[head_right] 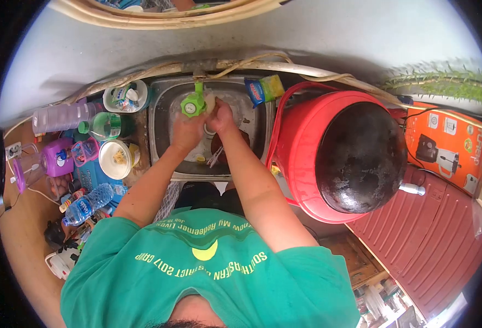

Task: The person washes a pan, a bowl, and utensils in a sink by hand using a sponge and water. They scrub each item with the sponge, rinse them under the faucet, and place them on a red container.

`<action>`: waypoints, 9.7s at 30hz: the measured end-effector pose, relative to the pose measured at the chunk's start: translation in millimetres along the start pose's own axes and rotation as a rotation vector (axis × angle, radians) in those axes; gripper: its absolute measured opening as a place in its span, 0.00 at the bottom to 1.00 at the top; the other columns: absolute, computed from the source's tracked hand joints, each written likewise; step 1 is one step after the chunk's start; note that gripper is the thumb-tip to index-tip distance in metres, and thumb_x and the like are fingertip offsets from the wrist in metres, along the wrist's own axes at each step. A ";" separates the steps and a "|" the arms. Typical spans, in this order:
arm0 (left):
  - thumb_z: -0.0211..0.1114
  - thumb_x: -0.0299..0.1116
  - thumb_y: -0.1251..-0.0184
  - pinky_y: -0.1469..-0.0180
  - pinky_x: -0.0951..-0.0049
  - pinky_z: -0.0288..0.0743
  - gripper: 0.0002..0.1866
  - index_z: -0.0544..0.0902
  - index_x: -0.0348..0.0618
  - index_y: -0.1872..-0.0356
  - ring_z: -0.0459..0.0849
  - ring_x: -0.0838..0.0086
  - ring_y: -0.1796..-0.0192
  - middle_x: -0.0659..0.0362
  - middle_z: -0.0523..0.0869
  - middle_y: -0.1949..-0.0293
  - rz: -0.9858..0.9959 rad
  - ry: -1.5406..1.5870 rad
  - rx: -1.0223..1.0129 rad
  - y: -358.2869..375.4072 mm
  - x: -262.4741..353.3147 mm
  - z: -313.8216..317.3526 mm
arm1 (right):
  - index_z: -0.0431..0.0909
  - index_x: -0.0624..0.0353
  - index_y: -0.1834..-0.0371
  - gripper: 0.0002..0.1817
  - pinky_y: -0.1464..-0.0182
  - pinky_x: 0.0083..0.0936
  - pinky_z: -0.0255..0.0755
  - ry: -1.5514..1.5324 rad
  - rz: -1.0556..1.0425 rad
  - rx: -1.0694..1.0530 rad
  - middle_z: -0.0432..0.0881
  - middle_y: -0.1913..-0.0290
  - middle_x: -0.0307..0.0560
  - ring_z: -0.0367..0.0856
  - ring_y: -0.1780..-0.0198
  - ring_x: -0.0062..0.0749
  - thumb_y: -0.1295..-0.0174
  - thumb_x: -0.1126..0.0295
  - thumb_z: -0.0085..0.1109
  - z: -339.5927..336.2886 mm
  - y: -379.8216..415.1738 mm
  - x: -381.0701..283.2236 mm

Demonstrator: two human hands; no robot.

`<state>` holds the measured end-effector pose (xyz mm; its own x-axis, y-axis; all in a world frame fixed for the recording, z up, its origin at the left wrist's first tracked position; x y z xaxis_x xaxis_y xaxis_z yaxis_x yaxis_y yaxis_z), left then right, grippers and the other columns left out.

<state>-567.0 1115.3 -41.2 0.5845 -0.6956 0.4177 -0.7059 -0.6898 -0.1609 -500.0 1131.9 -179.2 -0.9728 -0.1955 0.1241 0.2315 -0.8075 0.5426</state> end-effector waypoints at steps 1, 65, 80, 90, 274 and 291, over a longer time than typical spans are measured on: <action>0.64 0.32 0.38 0.55 0.50 0.70 0.06 0.82 0.42 0.63 0.81 0.52 0.63 0.48 0.84 0.67 -0.041 -0.042 0.167 2.6 -6.0 -14.9 | 0.76 0.65 0.43 0.22 0.37 0.42 0.70 -0.026 -0.038 -0.011 0.82 0.44 0.54 0.79 0.44 0.47 0.25 0.61 0.37 -2.1 -2.3 -1.7; 0.58 0.36 0.32 0.45 0.52 0.74 0.11 0.80 0.39 0.59 0.84 0.51 0.53 0.47 0.85 0.54 0.421 -0.046 -0.249 -23.7 4.5 72.0 | 0.81 0.59 0.54 0.13 0.43 0.38 0.72 1.159 -1.015 0.697 0.83 0.53 0.51 0.80 0.48 0.49 0.37 0.64 0.56 -29.0 150.1 2.1; 0.58 0.34 0.24 0.56 0.76 0.73 0.10 0.80 0.37 0.63 0.79 0.79 0.64 0.64 0.82 0.68 -0.886 1.430 0.408 50.7 -104.2 60.9 | 0.80 0.53 0.47 0.23 0.46 0.38 0.75 1.957 -0.491 -0.028 0.83 0.49 0.58 0.82 0.49 0.53 0.39 0.51 0.61 42.6 12.2 2.8; 0.60 0.37 0.29 0.55 0.59 0.77 0.11 0.81 0.37 0.62 0.86 0.54 0.56 0.47 0.87 0.60 -0.678 0.440 0.162 80.7 -59.3 110.0 | 0.84 0.58 0.58 0.12 0.53 0.44 0.75 2.046 -1.177 -0.005 0.84 0.60 0.58 0.81 0.55 0.58 0.47 0.69 0.62 57.0 104.4 -24.9; 0.55 0.43 0.24 0.38 0.58 0.74 0.20 0.78 0.39 0.41 0.84 0.64 0.44 0.53 0.85 0.46 -0.923 2.279 0.512 153.1 -73.8 -9.2 | 0.73 0.60 0.51 0.16 0.54 0.27 0.75 1.593 -0.668 0.105 0.80 0.59 0.42 0.79 0.59 0.27 0.39 0.70 0.65 -7.7 29.7 13.6; 0.59 0.39 0.29 0.53 0.63 0.80 0.15 0.83 0.35 0.56 0.86 0.65 0.60 0.52 0.86 0.59 -1.428 1.852 0.221 94.9 -88.7 111.0 | 0.77 0.55 0.40 0.26 0.34 0.44 0.70 0.611 -0.099 0.194 0.82 0.42 0.46 0.80 0.41 0.42 0.34 0.49 0.60 -17.3 118.7 13.4</action>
<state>-641.4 1089.2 -192.8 -0.4487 0.8214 0.3521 -0.2236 -0.4846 0.8457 -485.4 1023.8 -127.4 -0.7976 -0.4532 -0.3981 0.0803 -0.7338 0.6746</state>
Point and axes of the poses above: each hand's wrist, its own y-axis away from the middle knuckle, its own z-axis out of the palm, x = y × z, the point moved 8 cm from there along -y, towards the middle knuckle
